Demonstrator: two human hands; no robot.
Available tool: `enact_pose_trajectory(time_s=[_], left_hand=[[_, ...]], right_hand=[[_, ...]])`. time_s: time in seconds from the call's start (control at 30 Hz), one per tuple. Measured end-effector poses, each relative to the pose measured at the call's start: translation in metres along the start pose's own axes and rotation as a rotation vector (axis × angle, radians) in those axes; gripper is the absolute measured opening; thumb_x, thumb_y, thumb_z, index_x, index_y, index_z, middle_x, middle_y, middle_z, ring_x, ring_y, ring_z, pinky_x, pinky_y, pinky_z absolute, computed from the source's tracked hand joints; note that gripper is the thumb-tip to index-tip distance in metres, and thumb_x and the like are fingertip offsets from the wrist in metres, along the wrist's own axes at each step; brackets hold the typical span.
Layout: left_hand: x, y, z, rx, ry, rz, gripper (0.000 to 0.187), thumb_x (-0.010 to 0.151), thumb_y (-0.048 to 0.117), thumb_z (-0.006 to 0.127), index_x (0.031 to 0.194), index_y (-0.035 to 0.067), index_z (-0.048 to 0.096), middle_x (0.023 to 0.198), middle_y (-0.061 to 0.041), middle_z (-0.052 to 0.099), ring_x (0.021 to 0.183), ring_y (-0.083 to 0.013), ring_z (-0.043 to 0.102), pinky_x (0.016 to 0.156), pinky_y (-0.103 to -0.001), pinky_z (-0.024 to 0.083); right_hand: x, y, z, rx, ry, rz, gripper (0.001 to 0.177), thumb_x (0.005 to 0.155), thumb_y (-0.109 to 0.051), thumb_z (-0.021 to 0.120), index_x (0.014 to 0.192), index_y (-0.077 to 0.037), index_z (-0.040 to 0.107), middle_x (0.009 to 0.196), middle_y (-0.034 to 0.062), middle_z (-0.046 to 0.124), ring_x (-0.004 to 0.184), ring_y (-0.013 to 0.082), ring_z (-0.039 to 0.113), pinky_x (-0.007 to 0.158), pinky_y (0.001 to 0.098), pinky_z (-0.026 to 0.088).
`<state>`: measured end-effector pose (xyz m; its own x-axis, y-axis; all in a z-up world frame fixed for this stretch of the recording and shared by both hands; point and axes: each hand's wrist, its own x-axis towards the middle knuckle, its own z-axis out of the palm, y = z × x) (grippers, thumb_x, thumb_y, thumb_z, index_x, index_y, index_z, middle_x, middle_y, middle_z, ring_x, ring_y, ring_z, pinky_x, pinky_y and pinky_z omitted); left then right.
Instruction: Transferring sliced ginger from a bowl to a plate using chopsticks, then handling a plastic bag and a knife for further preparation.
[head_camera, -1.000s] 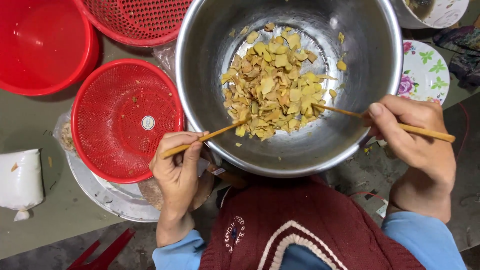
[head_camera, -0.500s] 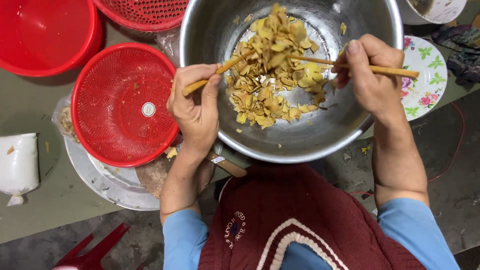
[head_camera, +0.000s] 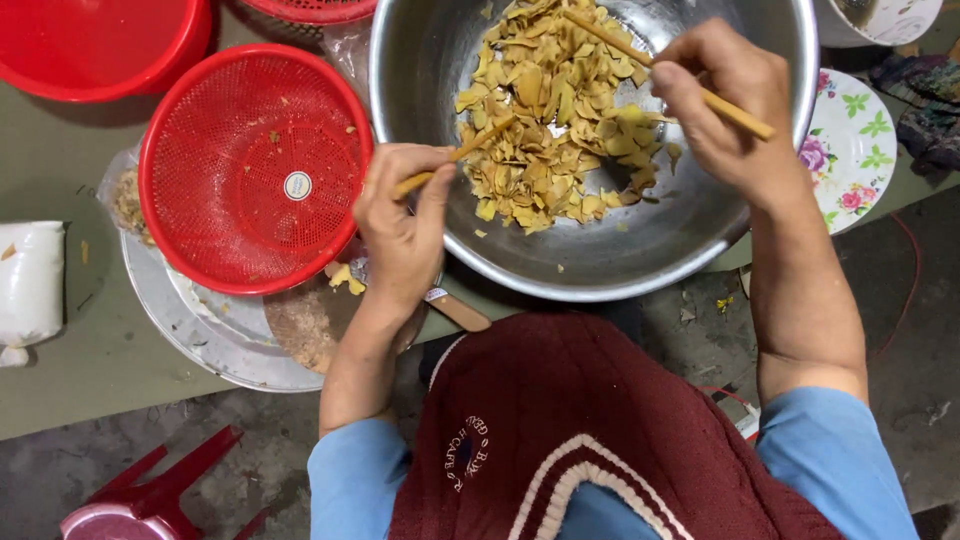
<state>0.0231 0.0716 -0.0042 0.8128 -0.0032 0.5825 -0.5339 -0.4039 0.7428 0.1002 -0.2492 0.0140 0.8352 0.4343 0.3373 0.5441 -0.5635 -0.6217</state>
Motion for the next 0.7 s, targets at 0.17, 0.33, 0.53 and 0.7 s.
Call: enact_pose_trajectory(time_s=[0.17,0.33,0.53,0.7], left_hand=[[-0.026,0.035,0.01,-0.041,-0.026,0.056,0.01,0.102,0.009,0.065,0.107,0.0,0.062,0.102,-0.015,0.067,0.095,-0.0273,0.069,0.083,-0.034,0.063],[-0.055,0.046,0.024,-0.08,-0.134,0.036,0.016,0.104,0.004,0.063,0.119,-0.001,0.062,0.115,-0.019,0.065,0.103,-0.0345,0.066,0.095,-0.042,0.054],[-0.059,0.045,0.079,0.095,-0.259,0.272,0.014,0.098,-0.002,0.07,0.109,0.001,0.063,0.104,-0.018,0.063,0.089,-0.0351,0.064,0.078,-0.047,0.056],[-0.075,0.049,0.088,0.019,-0.445,0.235,0.022,0.099,0.001,0.064,0.12,0.005,0.061,0.11,-0.014,0.062,0.097,-0.0345,0.064,0.084,-0.046,0.052]], right_hand=[[-0.02,-0.015,0.009,-0.042,-0.28,-0.024,0.028,0.118,-0.018,0.053,0.097,-0.001,0.06,0.077,0.0084,0.059,0.056,0.0149,0.054,0.043,0.0218,0.044],[-0.081,-0.053,0.002,-0.411,-0.174,-0.184,0.042,0.112,-0.022,0.064,0.074,-0.007,0.055,0.068,0.0081,0.052,0.059,0.0239,0.051,0.052,0.0394,0.04],[-0.084,-0.037,0.044,-0.487,-0.505,-0.075,0.014,0.098,-0.011,0.063,0.1,-0.006,0.05,0.091,0.0112,0.049,0.082,0.0325,0.054,0.061,0.0497,0.048],[-0.079,-0.038,0.036,-0.302,-0.458,-0.07,0.024,0.087,0.003,0.067,0.109,-0.003,0.057,0.093,0.0127,0.052,0.084,0.0344,0.057,0.063,0.0495,0.049]])
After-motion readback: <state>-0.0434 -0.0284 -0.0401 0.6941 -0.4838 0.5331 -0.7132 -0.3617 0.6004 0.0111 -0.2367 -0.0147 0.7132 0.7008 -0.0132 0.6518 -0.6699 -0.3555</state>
